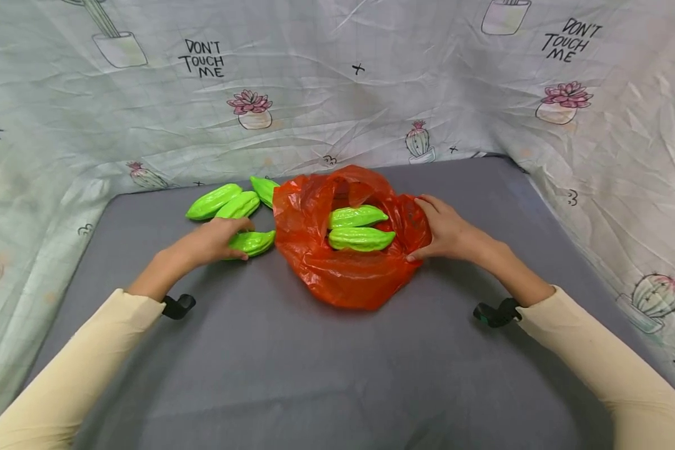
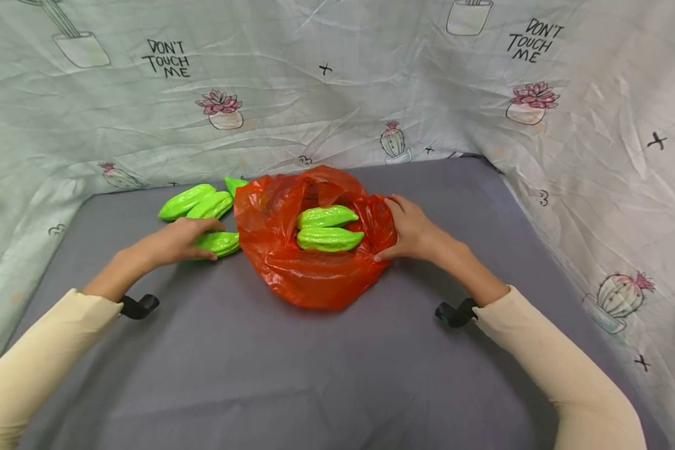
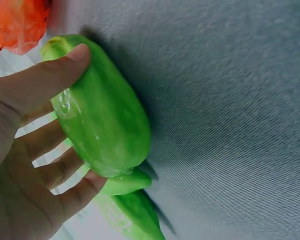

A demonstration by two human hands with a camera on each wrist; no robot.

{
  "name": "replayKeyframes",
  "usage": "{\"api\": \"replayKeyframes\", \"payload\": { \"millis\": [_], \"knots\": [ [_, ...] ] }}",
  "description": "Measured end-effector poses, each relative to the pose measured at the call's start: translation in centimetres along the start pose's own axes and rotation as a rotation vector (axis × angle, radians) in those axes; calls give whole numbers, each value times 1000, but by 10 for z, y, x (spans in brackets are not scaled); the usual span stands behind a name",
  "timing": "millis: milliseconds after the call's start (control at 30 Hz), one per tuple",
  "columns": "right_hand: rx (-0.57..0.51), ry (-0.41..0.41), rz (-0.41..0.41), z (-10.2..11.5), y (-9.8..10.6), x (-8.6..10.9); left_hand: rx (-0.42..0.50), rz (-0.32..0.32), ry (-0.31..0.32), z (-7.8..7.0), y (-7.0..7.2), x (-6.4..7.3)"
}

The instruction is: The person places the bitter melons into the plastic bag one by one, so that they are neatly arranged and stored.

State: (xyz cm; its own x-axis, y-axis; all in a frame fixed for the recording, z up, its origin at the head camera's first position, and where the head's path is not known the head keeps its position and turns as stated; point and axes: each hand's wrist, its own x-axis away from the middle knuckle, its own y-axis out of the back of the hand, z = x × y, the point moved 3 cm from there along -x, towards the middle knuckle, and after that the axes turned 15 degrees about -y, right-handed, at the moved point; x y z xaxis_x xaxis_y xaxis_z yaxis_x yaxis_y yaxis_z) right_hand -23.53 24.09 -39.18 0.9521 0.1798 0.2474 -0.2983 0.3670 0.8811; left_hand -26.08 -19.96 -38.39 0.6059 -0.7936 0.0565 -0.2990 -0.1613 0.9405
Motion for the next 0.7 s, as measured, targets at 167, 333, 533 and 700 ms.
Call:
{"api": "replayKeyframes", "payload": {
  "millis": [167, 333, 533, 700],
  "knots": [
    [-6, 18, -22, 5, 5, -5, -31, -40, 22, 1, 7, -1],
    [-26, 28, -50, 7, 6, -4, -29, -50, 24, 2, 7, -4],
    [-52, 33, -51, 5, 1, 4, -26, -45, 31, -1, -1, -1],
    [-48, -1, -24, 1, -5, 10, -27, -66, 29, -4, -6, 2]
  ]
}}
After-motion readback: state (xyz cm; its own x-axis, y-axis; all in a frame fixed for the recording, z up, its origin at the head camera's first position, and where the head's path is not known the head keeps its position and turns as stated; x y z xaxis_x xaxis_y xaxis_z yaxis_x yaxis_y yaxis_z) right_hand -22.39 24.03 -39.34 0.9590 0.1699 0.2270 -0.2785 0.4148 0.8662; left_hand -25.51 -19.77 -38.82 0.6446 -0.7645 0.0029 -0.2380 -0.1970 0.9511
